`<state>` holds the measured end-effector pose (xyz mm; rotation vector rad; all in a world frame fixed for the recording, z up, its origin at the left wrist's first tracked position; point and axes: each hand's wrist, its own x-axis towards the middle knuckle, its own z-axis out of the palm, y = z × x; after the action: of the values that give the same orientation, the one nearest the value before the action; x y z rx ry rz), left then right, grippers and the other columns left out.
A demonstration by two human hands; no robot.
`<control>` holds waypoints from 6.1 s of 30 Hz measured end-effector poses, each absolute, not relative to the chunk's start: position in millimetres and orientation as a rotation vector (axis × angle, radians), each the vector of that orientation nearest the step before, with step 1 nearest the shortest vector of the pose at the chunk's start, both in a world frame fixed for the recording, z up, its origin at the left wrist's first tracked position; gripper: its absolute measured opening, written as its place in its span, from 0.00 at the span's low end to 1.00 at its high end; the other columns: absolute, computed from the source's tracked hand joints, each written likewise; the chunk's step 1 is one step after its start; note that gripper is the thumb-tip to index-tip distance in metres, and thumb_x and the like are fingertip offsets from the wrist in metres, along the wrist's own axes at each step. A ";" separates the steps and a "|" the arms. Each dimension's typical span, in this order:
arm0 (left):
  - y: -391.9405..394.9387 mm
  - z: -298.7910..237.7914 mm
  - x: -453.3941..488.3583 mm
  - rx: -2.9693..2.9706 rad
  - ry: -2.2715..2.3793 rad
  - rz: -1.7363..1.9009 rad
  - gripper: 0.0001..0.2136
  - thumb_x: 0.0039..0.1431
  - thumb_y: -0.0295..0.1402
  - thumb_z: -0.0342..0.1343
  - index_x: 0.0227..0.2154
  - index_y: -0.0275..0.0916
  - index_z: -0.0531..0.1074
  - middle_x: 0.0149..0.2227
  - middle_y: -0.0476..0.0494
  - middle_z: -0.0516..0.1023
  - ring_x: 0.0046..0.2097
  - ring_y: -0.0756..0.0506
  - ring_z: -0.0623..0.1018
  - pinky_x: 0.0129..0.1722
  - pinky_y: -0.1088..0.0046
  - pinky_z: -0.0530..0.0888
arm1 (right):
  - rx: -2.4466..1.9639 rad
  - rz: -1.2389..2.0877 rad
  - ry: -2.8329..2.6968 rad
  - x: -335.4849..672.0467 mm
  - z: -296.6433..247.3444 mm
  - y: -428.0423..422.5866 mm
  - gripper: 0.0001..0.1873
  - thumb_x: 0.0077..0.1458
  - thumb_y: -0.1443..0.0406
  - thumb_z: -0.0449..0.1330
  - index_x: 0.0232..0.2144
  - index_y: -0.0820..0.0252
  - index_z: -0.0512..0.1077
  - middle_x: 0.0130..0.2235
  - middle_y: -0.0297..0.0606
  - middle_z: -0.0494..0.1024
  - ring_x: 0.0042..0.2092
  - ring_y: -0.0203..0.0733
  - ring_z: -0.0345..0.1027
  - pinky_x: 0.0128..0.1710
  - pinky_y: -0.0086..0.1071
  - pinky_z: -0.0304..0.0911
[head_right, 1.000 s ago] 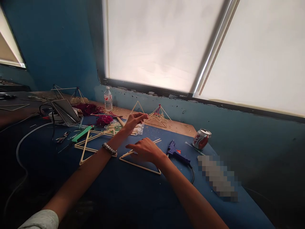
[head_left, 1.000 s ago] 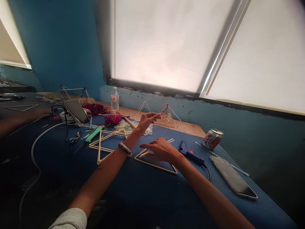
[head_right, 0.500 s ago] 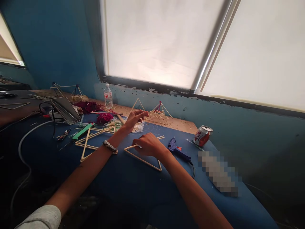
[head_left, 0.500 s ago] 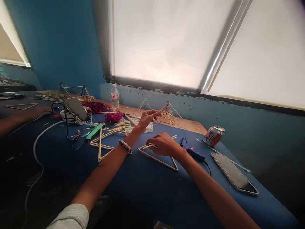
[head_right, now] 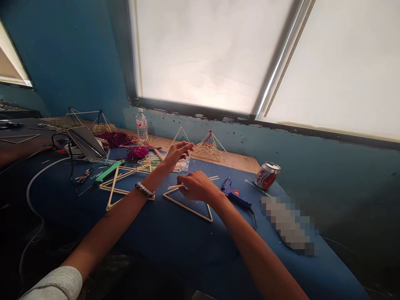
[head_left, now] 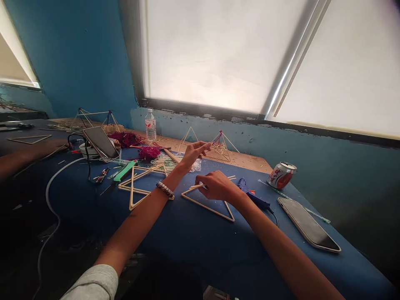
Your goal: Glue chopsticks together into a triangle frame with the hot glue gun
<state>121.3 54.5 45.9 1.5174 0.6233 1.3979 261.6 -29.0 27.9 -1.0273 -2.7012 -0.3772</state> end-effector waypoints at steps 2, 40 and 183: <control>55.6 45.1 121.8 1.503 0.625 1.406 0.18 0.49 0.48 0.66 0.31 0.37 0.76 0.31 0.47 0.74 0.29 0.54 0.69 0.28 0.76 0.64 | -1.027 -0.381 -2.683 264.0 28.4 -27.3 0.12 0.58 0.66 0.55 0.41 0.55 0.76 0.26 0.36 0.78 0.26 0.37 0.66 0.27 0.31 0.42; 58.0 41.0 128.4 1.636 0.794 0.939 0.10 0.53 0.40 0.51 0.24 0.41 0.62 0.19 0.51 0.68 0.20 0.51 0.68 0.25 0.72 0.68 | -1.338 -0.414 -1.980 291.1 38.0 -7.7 0.15 0.58 0.64 0.53 0.42 0.55 0.77 0.26 0.36 0.80 0.30 0.43 0.73 0.30 0.30 0.51; 52.2 42.1 134.6 1.731 0.828 1.141 0.21 0.46 0.51 0.65 0.35 0.37 0.77 0.39 0.43 0.78 0.30 0.53 0.70 0.25 0.79 0.66 | -1.086 -0.167 -1.747 309.8 78.4 -81.7 0.13 0.64 0.60 0.50 0.39 0.58 0.74 0.29 0.34 0.77 0.29 0.36 0.68 0.32 0.29 0.58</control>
<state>134.6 52.2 42.1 1.7313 0.8282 1.1409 309.8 -81.7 78.4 -1.0861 -1.7469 -0.1670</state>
